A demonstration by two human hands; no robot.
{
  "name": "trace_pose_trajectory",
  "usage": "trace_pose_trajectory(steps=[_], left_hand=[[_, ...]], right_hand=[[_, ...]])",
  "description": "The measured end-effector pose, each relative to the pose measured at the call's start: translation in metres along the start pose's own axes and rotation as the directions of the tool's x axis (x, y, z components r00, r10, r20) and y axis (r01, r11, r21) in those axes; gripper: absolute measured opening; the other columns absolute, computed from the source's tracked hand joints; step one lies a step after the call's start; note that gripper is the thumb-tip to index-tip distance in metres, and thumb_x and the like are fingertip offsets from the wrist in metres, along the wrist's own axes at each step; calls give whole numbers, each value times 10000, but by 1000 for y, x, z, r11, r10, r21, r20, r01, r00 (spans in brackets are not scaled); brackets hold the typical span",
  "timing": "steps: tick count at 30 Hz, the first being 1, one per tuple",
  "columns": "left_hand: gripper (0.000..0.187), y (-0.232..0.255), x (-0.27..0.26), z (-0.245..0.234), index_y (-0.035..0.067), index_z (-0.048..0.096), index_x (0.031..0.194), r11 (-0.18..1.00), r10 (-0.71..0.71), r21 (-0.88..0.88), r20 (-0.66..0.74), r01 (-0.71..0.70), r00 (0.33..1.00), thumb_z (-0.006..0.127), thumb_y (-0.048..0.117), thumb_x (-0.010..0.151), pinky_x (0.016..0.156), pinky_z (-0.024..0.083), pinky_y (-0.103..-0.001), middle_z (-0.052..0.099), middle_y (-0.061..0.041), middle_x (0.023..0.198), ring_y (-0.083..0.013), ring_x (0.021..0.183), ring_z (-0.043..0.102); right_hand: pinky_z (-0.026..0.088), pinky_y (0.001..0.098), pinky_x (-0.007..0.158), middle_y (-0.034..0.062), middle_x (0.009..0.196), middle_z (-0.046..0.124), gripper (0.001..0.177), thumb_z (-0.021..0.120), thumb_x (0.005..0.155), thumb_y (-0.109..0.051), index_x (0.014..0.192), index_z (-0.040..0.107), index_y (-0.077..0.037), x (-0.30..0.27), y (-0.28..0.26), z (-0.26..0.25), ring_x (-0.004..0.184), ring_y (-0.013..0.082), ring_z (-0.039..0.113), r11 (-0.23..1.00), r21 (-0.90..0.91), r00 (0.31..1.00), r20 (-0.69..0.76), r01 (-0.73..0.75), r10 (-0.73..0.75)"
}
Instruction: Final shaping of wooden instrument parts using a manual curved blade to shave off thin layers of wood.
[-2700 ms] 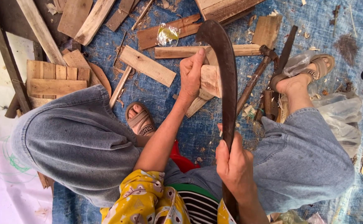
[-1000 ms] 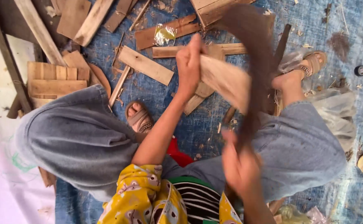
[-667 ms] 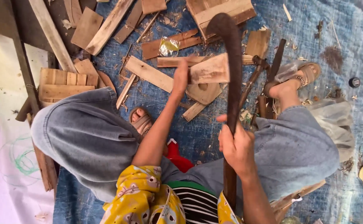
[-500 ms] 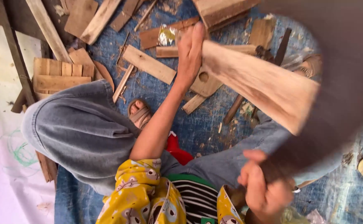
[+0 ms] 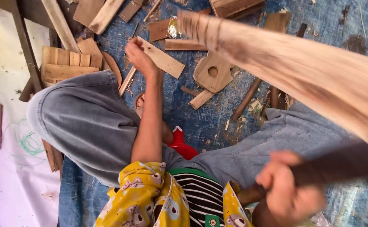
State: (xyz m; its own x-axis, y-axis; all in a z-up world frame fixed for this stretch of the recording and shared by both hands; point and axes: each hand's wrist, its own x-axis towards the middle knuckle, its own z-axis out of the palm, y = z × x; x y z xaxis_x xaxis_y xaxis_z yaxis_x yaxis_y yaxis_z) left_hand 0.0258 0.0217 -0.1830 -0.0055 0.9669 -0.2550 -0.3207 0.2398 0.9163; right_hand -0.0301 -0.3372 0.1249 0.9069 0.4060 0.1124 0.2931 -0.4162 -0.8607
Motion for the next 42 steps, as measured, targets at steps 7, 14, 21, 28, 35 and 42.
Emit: trace_pose_trajectory(steps=[7,14,21,28,35,42], left_hand=[[364,42,14,-1,38,590,1153,967,56,-250,6,-53,998,442,343,1019,878,510,-383,597,-118,1085,-229,971,579],[418,36,17,-12,30,603,1203,968,-193,-183,-110,171,975,413,331,985,871,488,-351,598,-128,1107,-210,968,577],[459,57,9,-17,55,587,1222,993,-35,-114,-103,23,994,406,420,1009,1000,415,-373,593,-112,1195,-222,1127,557],[347,33,36,-32,264,639,1279,995,-72,-87,-238,53,969,512,504,1064,893,399,-487,713,-50,1207,-244,1111,577],[313,128,-26,-24,76,601,1195,973,129,-177,-125,-150,984,401,283,1071,985,424,-341,608,-55,1145,-169,1088,568],[318,195,-34,-65,164,610,1202,960,144,-222,-120,-168,982,433,379,1048,926,356,-370,620,-14,1223,-174,1101,520]], right_hand=[[447,286,410,9,540,523,213,489,990,-42,1134,645,-51,103,42,92,423,126,521,992,-79,965,236,-94,110],[375,229,422,-11,536,494,238,448,1000,-49,1156,622,-5,61,12,39,427,101,465,994,78,934,355,-79,46],[388,214,447,-19,569,540,219,455,1002,-11,1082,659,-20,42,28,61,441,79,467,996,59,969,244,-64,48],[479,296,387,133,452,571,249,452,994,-12,1073,688,-14,60,34,111,340,206,555,968,85,895,369,237,-251],[415,204,467,38,551,570,199,490,925,16,1022,644,96,33,34,72,443,106,508,986,80,967,198,145,-159],[449,383,481,75,672,664,158,562,902,20,1022,643,-44,60,18,158,468,228,584,934,-86,840,472,347,-269]])
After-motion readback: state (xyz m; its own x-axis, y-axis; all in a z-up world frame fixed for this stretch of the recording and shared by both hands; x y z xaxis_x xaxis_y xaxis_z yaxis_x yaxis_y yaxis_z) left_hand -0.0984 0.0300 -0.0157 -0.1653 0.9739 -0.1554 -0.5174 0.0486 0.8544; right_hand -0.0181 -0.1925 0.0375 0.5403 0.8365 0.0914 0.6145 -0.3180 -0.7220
